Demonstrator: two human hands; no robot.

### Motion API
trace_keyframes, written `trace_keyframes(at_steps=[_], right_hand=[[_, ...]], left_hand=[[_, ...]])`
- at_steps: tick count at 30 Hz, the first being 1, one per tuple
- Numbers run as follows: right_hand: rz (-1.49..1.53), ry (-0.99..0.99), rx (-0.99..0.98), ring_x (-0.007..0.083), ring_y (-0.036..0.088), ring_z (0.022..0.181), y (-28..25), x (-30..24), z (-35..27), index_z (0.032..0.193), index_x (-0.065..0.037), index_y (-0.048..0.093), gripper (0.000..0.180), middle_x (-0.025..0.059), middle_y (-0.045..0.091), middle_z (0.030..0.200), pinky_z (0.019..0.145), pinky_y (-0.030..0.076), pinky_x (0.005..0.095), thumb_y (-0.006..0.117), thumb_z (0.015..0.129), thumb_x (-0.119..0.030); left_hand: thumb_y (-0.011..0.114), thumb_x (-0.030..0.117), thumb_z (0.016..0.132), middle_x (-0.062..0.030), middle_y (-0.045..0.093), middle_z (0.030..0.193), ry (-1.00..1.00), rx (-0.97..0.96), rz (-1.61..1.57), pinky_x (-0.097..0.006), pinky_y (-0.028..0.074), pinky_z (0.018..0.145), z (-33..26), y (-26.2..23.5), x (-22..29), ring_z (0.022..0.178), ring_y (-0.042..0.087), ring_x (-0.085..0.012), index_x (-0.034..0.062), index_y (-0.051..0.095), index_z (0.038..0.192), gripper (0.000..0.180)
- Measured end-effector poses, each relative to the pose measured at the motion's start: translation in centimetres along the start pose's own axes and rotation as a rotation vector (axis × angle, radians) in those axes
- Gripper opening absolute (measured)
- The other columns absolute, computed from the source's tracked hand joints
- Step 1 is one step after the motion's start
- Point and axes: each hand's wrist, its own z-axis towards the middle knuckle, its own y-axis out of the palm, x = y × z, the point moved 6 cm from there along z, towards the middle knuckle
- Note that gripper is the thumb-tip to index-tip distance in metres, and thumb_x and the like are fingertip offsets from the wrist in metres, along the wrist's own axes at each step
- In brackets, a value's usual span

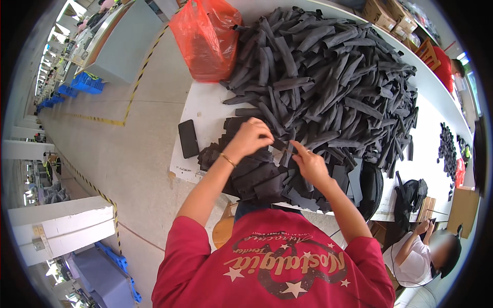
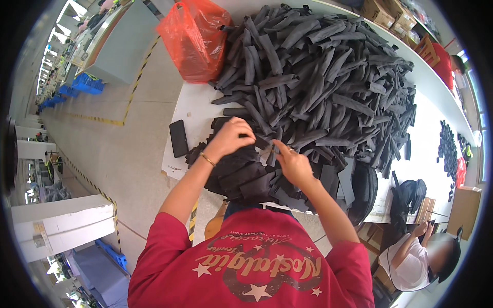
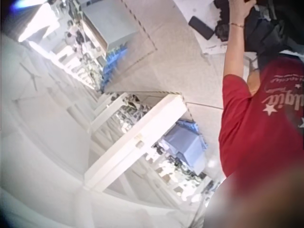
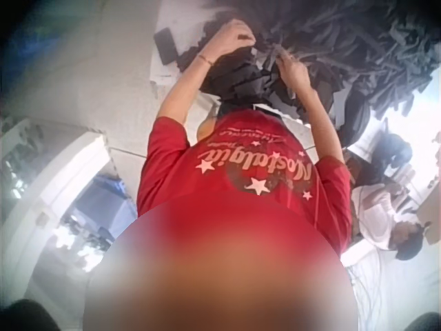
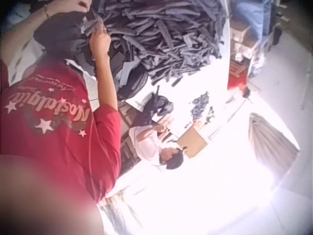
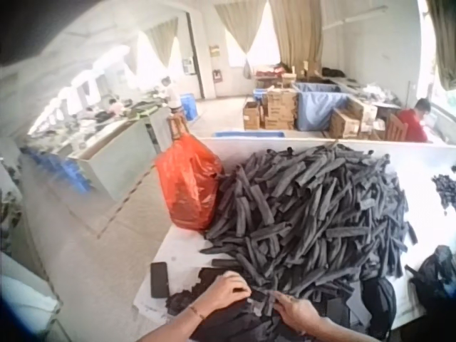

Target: Sorting and cleaning black foam pieces on a table using a stick.

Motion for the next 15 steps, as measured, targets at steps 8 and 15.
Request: trace_keyframes(at_steps=[8, 15], right_hand=[[0.736, 0.206, -0.180, 0.0223, 0.060, 0.060, 5.9, -2.3, -2.8, 0.108, 0.004, 0.058, 0.022, 0.0139, 0.058, 0.066, 0.058, 0.047, 0.0327, 0.051, 0.088, 0.000], [0.554, 0.255, 0.036, 0.0317, 0.062, 0.061, 7.1, -4.6, -1.7, 0.102, 0.004, 0.057, 0.017, 0.0184, 0.060, 0.067, 0.058, 0.047, 0.0382, 0.050, 0.086, 0.002]], left_hand=[[0.077, 0.030, 0.079, -0.0134, 0.055, 0.123, -0.321, 0.631, -1.576, -0.046, 0.046, 0.096, -6.3, 2.6, -1.3, 0.115, 0.055, -0.0314, 0.0030, 0.052, 0.126, 0.060], [0.065, 0.029, 0.091, -0.0097, 0.066, 0.084, -0.460, 0.927, -1.740, -0.038, 0.054, 0.082, -7.3, 7.7, 0.3, 0.078, 0.066, -0.0252, 0.0019, 0.064, 0.105, 0.031]])
